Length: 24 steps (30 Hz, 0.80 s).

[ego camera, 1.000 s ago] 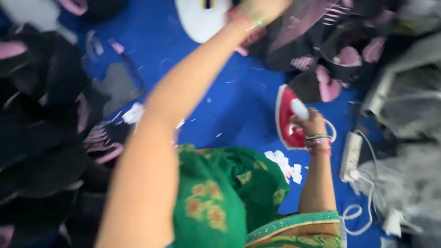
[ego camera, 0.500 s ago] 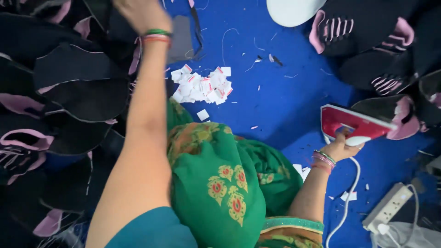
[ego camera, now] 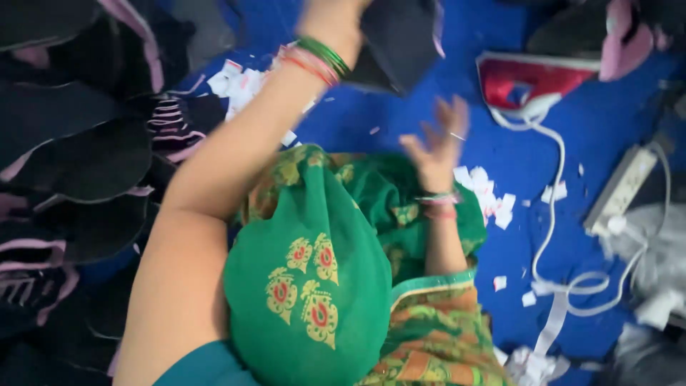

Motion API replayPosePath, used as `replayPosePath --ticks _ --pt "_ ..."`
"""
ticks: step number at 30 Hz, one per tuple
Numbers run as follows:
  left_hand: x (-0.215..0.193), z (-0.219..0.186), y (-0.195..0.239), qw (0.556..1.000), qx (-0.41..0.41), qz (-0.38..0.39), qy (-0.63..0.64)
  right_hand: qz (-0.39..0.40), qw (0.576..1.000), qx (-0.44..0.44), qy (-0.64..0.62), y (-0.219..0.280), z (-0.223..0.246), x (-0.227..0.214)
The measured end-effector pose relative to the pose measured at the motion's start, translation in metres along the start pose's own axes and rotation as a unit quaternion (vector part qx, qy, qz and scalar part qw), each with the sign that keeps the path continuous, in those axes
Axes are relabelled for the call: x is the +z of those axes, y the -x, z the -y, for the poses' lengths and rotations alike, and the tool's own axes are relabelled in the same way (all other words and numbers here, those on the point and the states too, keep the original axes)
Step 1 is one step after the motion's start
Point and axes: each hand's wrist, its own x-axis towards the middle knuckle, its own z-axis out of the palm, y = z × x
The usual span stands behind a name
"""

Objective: Ironing labels or reinforcements onto shoe upper components on a floor-based workshop area.

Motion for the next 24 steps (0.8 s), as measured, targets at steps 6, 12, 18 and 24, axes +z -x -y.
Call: replayPosePath --ticks 6,12,18,24 --pt "0.027 -0.073 -0.022 0.625 -0.353 0.118 0.686 0.018 0.928 0.187 -0.322 -0.036 -0.064 0.041" --pt "0.005 0.004 0.018 0.847 -0.24 0.136 0.454 0.046 0.928 0.302 -0.211 -0.059 -0.129 0.026" --pt "-0.035 0.088 0.042 0.952 -0.196 -0.004 0.236 -0.076 0.944 0.078 0.31 -0.05 -0.079 0.044" --pt "-0.025 0.092 0.062 0.959 -0.188 0.088 0.191 0.031 0.91 -0.105 0.401 -0.047 -0.046 0.072"
